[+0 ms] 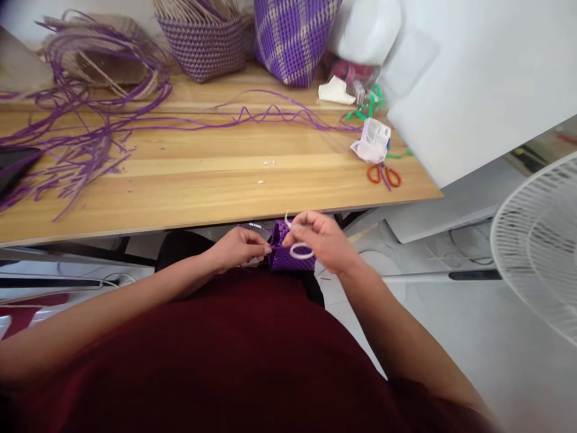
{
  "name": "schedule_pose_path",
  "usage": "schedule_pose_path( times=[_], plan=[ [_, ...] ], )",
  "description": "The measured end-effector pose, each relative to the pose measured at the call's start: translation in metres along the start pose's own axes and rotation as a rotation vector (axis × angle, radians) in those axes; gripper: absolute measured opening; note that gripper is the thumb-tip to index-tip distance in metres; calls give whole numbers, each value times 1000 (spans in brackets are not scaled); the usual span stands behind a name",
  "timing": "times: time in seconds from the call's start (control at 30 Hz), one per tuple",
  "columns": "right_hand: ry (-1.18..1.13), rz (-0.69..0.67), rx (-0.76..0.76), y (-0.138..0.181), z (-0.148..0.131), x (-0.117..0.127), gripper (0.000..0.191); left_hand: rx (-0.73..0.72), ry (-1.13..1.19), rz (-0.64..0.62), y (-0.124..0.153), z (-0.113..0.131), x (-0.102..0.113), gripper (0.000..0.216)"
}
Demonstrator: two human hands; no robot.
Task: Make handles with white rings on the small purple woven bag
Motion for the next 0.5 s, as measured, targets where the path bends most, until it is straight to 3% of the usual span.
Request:
schedule_pose_path(
  times=[0.1,0.2,0.5],
  plan=[
    [-45,8,-139,27,44,-27,29,37,97,-23,2,-3,-5,19],
    [-13,68,-148,33,70,-35,27,61,146,-39,4,-6,-8,17],
    [121,148,-134,30,75,-38,19,112,198,-59,4,-15,-5,17]
  ],
)
Point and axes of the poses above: each hand's wrist, its own y-axis away from the middle knuckle, its own x-axis out of the back of the hand, z = x × y, the point moved 8 cm from there along -y, towards the middle knuckle, and after that the axes turned 9 degrees about x, right-handed, at the moved point
